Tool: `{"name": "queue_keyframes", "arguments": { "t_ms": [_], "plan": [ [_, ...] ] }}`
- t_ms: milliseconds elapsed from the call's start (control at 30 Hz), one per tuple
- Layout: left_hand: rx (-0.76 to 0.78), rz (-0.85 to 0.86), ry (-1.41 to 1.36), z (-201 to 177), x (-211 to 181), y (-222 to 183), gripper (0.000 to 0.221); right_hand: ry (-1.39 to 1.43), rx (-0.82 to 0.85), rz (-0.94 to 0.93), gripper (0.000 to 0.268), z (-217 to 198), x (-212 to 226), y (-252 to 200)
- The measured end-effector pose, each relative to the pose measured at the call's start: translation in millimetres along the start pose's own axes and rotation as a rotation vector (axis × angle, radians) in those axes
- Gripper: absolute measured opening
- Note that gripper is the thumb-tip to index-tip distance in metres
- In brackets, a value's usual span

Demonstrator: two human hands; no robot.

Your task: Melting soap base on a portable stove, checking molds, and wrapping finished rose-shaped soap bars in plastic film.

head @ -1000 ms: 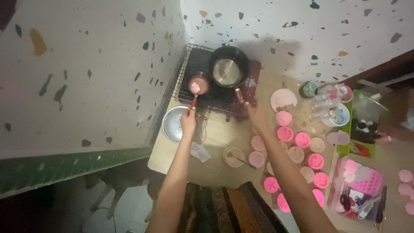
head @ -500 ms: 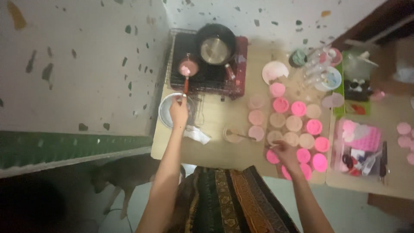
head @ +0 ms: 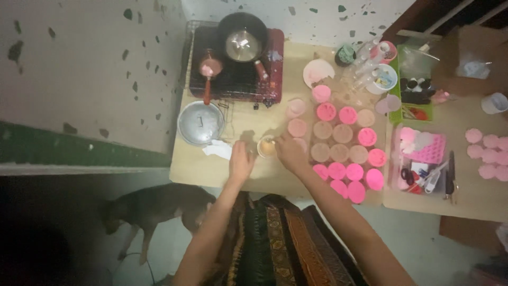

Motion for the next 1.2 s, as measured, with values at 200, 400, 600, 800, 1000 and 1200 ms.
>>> {"name": "queue_keyframes", "arguments": {
  "t_ms": [200, 400, 600, 800, 1000, 1200],
  "plan": [
    [0.063, 0.016, -0.067, 39, -21, 1, 0.094, 0.022, 0.200, -0.062, 0.021, -1, 10, -2],
    [0.066, -0.089, -0.088, 43, -20, 12, 0.097, -0.097, 0.157, -0.196, 0.021, 12, -2, 3],
    [0.095, -0.057, -0.111, 58, -9, 18, 0.097, -0.108, 0.234, -0.068, 0.026, -7, 14, 16],
    [0.170, -0.112, -0.087, 65, -3, 19, 0.109, -0.090, 0.165, -0.176, 0.020, 2, 15, 13],
    [0.061, 0.048, -0.145, 49, -10, 9, 0.124, -0.100, 0.116, -0.195, 0.022, 13, 4, 12],
    [0.061, -0.044, -0.130, 58, -1, 1, 0.104, -0.183, 0.057, -0.217, 0.019, 11, 8, 6]
  ]
}}
Point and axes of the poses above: each hand's wrist, its own y-axis towards the middle knuckle, its own z-axis out of the palm, x = y × z, the point moved 7 cm from there along y, towards the middle knuckle, and after that the axes turned 9 degrees about z, right-handed, at the moved point
